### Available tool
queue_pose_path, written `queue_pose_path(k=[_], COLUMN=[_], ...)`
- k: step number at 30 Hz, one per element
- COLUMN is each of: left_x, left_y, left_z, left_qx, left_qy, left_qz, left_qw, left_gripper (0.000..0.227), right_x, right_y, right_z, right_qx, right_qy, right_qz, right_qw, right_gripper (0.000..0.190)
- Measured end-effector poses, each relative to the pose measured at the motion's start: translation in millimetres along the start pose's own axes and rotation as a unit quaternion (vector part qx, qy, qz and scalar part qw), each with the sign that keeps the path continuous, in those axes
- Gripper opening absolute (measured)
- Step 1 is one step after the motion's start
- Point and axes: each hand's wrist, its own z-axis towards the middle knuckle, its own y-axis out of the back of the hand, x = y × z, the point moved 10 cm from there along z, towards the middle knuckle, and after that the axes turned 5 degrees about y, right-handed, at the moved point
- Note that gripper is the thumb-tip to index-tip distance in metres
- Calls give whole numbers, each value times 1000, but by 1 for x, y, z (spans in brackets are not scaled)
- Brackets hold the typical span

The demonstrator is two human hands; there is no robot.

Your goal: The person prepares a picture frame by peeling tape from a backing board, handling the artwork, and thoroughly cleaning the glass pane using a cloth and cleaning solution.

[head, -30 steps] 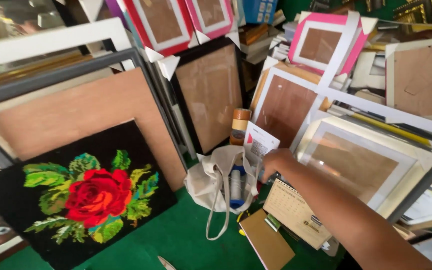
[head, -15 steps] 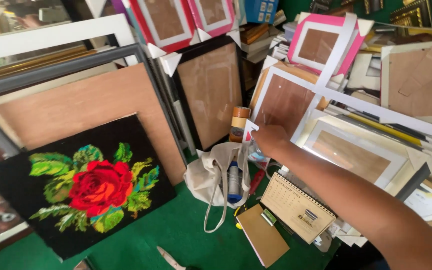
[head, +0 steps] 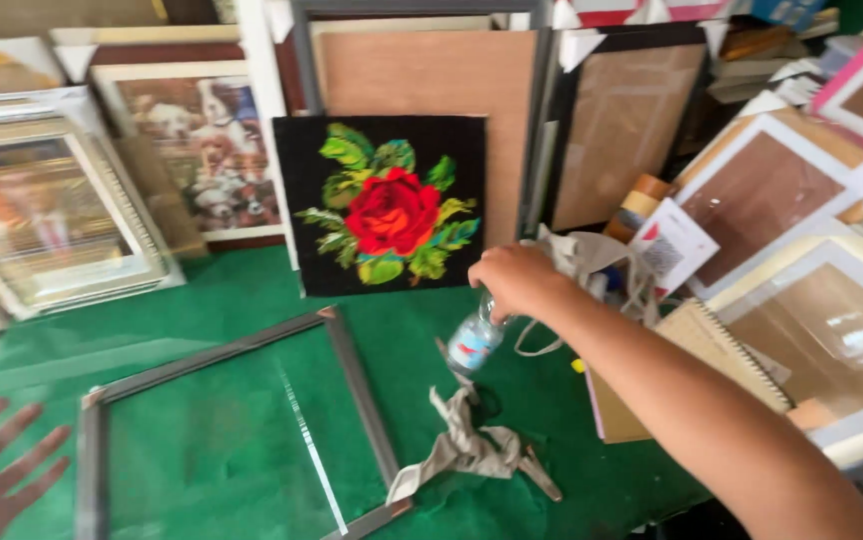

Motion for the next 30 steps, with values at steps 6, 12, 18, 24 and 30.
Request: queue_pose_path(k=[6,12,18,24,30], left_x=[27,47,76,97,108], left_y=[-9,9,29,41,46], left_z=[-47,-71,-63,-54,-48], left_qx=[-4,-10,39,76,83], left_qy=[40,126,149,142,136], left_qz=[-96,-126,-180,-219,-239], left_qw=[995,984,971,962,958], left_gripper=[39,49,46,51,56], right_x=[33,33,202,355,416], right_y=[-30,-163,-21,4,27], right_z=[5,20,45,50,67], right_qx=[-222,-151,3,26,-89], right_qy=[-32,-247,-38,186,223], right_qz=[247,379,141,-97,-115], right_qw=[943,879,989,977,964], right_gripper=[94,64,54,34,23])
